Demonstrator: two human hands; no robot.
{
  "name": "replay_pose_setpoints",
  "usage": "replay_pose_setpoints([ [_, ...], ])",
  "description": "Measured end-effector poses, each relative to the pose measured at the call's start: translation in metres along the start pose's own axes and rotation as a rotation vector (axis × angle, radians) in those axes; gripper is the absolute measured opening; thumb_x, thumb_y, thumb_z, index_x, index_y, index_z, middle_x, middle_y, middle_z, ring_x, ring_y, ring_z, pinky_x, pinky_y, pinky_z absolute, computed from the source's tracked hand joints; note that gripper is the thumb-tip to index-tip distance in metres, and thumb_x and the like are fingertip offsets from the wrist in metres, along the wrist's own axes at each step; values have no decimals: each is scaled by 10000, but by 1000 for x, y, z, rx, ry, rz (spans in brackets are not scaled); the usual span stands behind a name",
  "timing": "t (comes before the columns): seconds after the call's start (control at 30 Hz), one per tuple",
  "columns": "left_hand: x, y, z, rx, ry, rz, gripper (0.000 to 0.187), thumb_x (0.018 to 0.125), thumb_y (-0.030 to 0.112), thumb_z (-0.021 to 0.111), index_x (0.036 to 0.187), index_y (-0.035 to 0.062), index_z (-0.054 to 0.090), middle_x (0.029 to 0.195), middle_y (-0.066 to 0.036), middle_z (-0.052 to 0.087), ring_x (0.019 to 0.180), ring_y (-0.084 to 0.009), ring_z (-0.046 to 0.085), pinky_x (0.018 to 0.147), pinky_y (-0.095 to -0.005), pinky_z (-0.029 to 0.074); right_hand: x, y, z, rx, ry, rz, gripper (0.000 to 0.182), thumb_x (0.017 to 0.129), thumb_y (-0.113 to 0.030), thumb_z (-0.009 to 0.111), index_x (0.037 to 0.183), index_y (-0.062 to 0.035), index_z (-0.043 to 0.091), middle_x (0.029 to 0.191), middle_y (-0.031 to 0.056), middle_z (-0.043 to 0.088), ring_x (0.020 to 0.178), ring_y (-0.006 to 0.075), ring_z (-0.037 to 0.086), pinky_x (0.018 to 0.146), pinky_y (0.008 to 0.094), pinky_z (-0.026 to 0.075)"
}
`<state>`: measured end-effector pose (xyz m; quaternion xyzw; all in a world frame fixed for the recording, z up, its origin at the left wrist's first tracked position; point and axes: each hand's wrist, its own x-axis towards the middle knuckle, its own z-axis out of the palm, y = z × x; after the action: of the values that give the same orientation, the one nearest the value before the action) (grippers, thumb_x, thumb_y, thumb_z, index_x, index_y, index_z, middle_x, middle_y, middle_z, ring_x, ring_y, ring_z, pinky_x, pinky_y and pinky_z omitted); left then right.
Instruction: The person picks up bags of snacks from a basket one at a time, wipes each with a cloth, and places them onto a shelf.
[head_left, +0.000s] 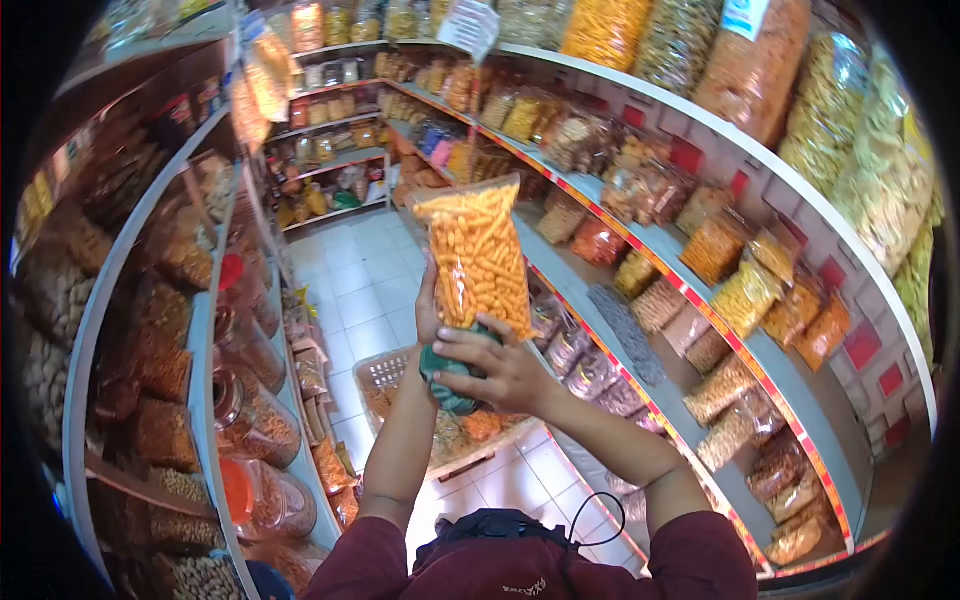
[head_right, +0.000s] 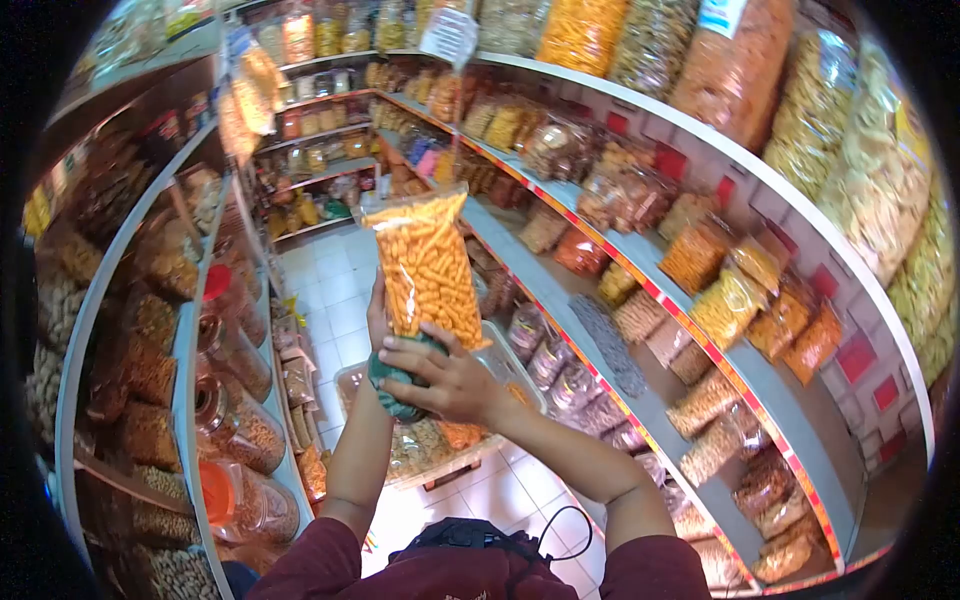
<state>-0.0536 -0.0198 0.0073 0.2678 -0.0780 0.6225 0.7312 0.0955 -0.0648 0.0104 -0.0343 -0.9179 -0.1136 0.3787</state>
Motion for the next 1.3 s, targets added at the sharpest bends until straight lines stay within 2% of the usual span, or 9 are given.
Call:
replay_pose_setpoints([
  [0.17,54,-66,34,-149,-214,-136,671,1036,557,345,1494,70,389,1447,-179,511,1268,-333,557,1087,-475,452,-20,19,-80,-143,160,155,442,785,-256,758,1208,-226,632,1355,45,565,1336,238,517,1171,542,230],
  [0.33,92,-154,67,-66,-376,-192,649,1049,527,331,1490,55,392,1460,-177,494,1293,-326,535,1105,-465,434,-71,32,-177,-400,333,322,572,674,-236,855,1185,-181,602,1316,116,578,1303,339,536,1100,583,317],
  [0.43,104,-211,97,-125,-340,-256,652,1049,525,336,1502,57,370,1488,-174,461,1312,-322,517,1113,-466,426,-111,36,-240,-441,466,459,571,681,-144,836,1196,-134,589,1298,128,582,1290,366,539,1076,532,375],
  [0.47,115,-233,89,-292,-556,-322,654,1050,516,344,1518,60,339,1508,-167,438,1329,-321,500,1121,-469,413,-125,37,-257,-380,542,502,518,717,-75,783,1190,-75,571,1264,158,585,1216,374,572,1028,449,434],
  [0.7,125,-375,133,-33,-421,-360,665,1047,535,347,1509,57,341,1489,-171,455,1315,-317,515,1104,-473,431,-237,10,-359,-128,747,710,389,806,-66,708,1146,-10,529,1093,144,586,1032,234,583,950,346,445],
  [0.87,134,-480,146,276,-361,-478,677,1052,552,332,1498,44,354,1429,-129,519,1242,-254,579,1036,-416,498,-321,-8,-415,-4,1023,926,228,860,-61,648,1070,-25,564,962,10,616,894,99,564,825,264,472],
  [1.0,138,-545,173,543,-340,-267,506,1081,424,411,1347,8,520,1234,-61,614,1103,-115,574,964,-287,461,-371,-7,-461,-151,1067,870,155,863,-54,644,1004,-29,585,912,4,618,852,89,556,787,269,471],
  [1.13,146,-585,194,619,-324,-276,481,1068,443,446,1227,12,588,1140,-30,643,1048,-90,571,920,-265,449,-402,1,-499,-203,1098,913,116,874,-63,635,980,-31,601,888,0,627,832,89,559,780,269,474],
  [1.3,143,-609,215,552,-324,-381,502,1061,450,448,1263,3,558,1143,-81,657,1025,-131,632,882,-294,518,-420,0,-516,-191,1215,933,116,869,-96,649,959,-23,640,874,-8,643,823,82,571,767,260,480],
])
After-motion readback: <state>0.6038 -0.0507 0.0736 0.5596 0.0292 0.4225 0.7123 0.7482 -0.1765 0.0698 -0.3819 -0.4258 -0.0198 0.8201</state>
